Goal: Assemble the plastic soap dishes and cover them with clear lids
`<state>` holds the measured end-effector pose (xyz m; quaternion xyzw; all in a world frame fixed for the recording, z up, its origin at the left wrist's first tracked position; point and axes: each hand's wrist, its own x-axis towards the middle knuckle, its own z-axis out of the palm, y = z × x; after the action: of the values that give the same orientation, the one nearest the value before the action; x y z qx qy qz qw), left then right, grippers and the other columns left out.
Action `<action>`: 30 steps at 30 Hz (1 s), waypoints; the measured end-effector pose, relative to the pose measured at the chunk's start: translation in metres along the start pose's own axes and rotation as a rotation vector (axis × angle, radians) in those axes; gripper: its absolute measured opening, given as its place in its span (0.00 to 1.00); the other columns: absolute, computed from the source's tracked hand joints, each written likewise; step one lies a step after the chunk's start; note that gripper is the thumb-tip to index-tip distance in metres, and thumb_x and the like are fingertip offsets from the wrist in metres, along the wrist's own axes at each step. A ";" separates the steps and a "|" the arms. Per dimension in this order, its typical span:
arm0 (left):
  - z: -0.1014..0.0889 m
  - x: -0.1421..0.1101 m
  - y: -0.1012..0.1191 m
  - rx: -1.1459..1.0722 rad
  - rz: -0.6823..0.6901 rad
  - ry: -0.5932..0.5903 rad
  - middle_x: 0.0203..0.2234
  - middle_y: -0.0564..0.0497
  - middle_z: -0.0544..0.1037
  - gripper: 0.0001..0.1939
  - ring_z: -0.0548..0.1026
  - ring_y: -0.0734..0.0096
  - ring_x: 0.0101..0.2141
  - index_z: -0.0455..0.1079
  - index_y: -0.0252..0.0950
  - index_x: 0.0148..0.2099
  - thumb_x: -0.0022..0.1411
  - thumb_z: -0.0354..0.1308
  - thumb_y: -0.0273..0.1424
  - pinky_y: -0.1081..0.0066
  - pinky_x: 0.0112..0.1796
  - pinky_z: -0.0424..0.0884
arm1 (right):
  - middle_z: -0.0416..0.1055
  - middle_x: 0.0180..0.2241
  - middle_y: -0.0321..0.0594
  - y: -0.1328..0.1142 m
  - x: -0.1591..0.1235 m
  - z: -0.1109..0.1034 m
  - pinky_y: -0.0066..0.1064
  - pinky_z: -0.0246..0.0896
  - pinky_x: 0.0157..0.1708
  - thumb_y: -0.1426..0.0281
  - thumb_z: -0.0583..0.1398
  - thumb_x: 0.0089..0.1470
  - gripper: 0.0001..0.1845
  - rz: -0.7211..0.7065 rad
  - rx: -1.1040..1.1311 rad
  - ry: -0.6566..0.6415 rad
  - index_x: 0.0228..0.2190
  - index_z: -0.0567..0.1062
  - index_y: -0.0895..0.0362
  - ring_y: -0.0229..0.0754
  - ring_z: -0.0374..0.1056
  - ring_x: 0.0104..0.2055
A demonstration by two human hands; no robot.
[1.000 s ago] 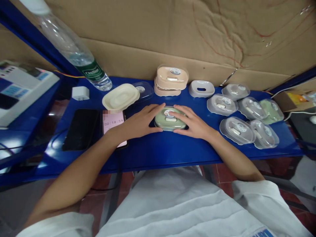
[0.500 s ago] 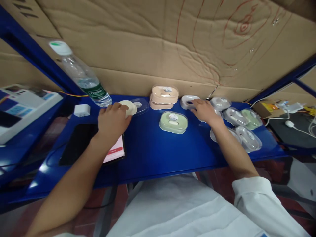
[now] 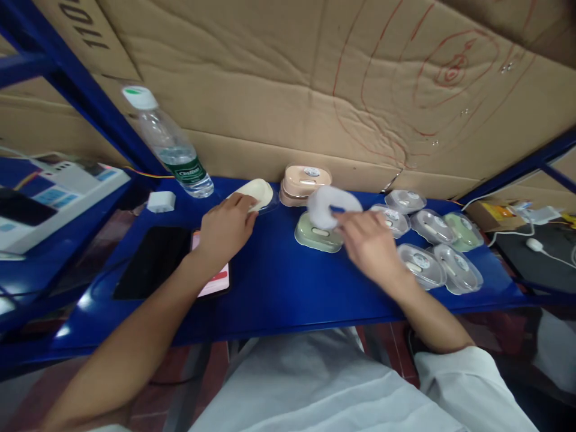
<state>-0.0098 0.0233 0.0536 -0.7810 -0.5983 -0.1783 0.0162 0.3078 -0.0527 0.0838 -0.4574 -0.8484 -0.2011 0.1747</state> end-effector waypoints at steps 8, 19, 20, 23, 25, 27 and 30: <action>0.001 -0.003 0.008 -0.042 0.012 0.106 0.52 0.43 0.83 0.15 0.84 0.53 0.44 0.75 0.40 0.58 0.76 0.54 0.38 0.63 0.39 0.73 | 0.83 0.46 0.44 -0.076 -0.034 0.055 0.38 0.62 0.44 0.65 0.59 0.77 0.15 -0.408 0.252 -0.011 0.56 0.79 0.60 0.44 0.73 0.44; 0.010 -0.021 0.024 -0.072 0.603 -0.340 0.49 0.44 0.85 0.12 0.84 0.53 0.48 0.76 0.39 0.57 0.76 0.58 0.34 0.59 0.50 0.77 | 0.84 0.49 0.47 -0.028 -0.026 0.055 0.43 0.74 0.53 0.60 0.58 0.76 0.17 0.280 0.460 0.105 0.54 0.82 0.55 0.51 0.79 0.51; 0.012 -0.025 0.028 -0.077 0.663 -0.399 0.51 0.44 0.84 0.12 0.83 0.52 0.50 0.77 0.39 0.57 0.77 0.58 0.33 0.58 0.53 0.76 | 0.83 0.50 0.48 -0.029 -0.026 0.055 0.43 0.74 0.53 0.60 0.59 0.76 0.17 0.304 0.492 0.139 0.54 0.82 0.55 0.51 0.79 0.51; 0.016 -0.033 0.038 -0.086 0.750 -0.466 0.57 0.44 0.82 0.14 0.82 0.52 0.55 0.76 0.40 0.61 0.76 0.60 0.31 0.56 0.57 0.75 | 0.84 0.49 0.47 -0.033 -0.025 0.056 0.43 0.74 0.52 0.60 0.59 0.76 0.16 0.271 0.521 0.150 0.53 0.82 0.56 0.51 0.79 0.51; 0.014 -0.034 0.040 -0.113 0.769 -0.460 0.59 0.44 0.81 0.18 0.81 0.52 0.57 0.74 0.40 0.64 0.75 0.63 0.32 0.55 0.59 0.74 | 0.84 0.48 0.46 -0.038 -0.026 0.058 0.43 0.72 0.50 0.61 0.60 0.75 0.16 0.209 0.486 0.114 0.54 0.82 0.55 0.50 0.79 0.50; 0.006 -0.031 0.034 -0.132 0.751 -0.443 0.58 0.44 0.81 0.18 0.80 0.52 0.57 0.75 0.40 0.62 0.73 0.65 0.36 0.55 0.60 0.73 | 0.84 0.48 0.45 -0.043 -0.027 0.059 0.42 0.70 0.49 0.63 0.60 0.76 0.15 0.144 0.448 0.090 0.54 0.82 0.54 0.49 0.79 0.49; -0.008 -0.020 0.017 -0.103 0.601 -0.409 0.52 0.45 0.83 0.15 0.82 0.51 0.51 0.76 0.40 0.55 0.71 0.66 0.40 0.54 0.56 0.75 | 0.84 0.48 0.46 -0.050 -0.026 0.062 0.42 0.67 0.47 0.64 0.59 0.76 0.15 0.075 0.405 0.068 0.55 0.82 0.55 0.49 0.78 0.49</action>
<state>0.0000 -0.0024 0.0579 -0.9412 -0.3234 -0.0356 -0.0914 0.2723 -0.0648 0.0092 -0.4372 -0.8475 -0.0350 0.2989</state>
